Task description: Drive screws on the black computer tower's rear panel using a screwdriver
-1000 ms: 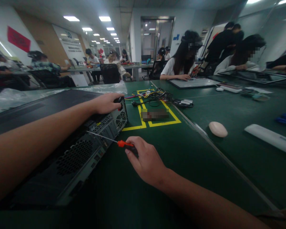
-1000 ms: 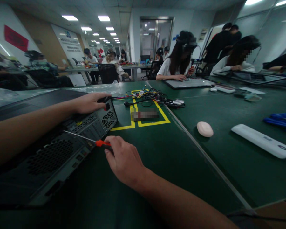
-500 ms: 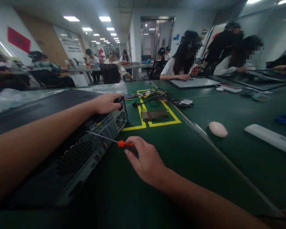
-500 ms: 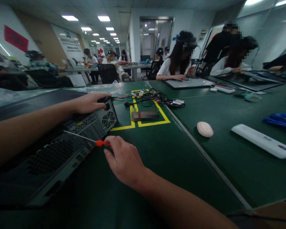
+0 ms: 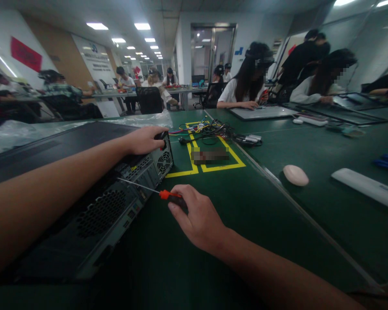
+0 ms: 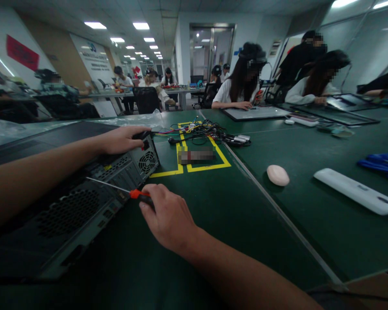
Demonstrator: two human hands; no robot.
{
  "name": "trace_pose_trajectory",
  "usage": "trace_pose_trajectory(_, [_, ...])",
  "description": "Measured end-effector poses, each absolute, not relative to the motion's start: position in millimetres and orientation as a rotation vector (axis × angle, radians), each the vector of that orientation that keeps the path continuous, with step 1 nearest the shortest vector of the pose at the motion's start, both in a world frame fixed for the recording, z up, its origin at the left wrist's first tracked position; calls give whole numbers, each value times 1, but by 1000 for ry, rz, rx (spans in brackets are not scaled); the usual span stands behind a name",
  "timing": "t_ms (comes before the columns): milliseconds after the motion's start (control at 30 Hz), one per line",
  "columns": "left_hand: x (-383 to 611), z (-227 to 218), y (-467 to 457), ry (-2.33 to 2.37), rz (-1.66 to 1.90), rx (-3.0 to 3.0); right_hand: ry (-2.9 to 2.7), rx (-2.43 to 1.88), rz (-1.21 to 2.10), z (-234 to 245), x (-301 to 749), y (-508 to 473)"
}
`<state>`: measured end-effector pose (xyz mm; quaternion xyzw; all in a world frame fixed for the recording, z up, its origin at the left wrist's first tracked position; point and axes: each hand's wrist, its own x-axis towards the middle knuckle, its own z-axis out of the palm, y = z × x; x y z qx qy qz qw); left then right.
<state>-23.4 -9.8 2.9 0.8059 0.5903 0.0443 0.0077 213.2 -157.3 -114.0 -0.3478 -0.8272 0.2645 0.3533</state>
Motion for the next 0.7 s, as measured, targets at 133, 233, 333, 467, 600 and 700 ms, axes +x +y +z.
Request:
trace_pose_trajectory(133, [-24,3,-10,1832,151,2535,-2129,-902,701,-113,213,-158])
trace_pose_trajectory(233, [-25,2,-8,1822,161,2554,-2102,-893,692,-113,213,-158])
trace_pose_trajectory(333, [-27,2,-6,1807,167,2557,-2094,-902,644,-115,213,-157])
trace_pose_trajectory(467, [-26,1,-6,1813,149,2557,-2122,-908,637,-118,212,-155])
trace_pose_trajectory(600, [-26,0,-6,1817,147,2564,-2145,-889,653,-119,211,-156])
trace_pose_trajectory(700, [-26,0,-5,1823,148,2552,-2150,-895,655,-117,211,-157])
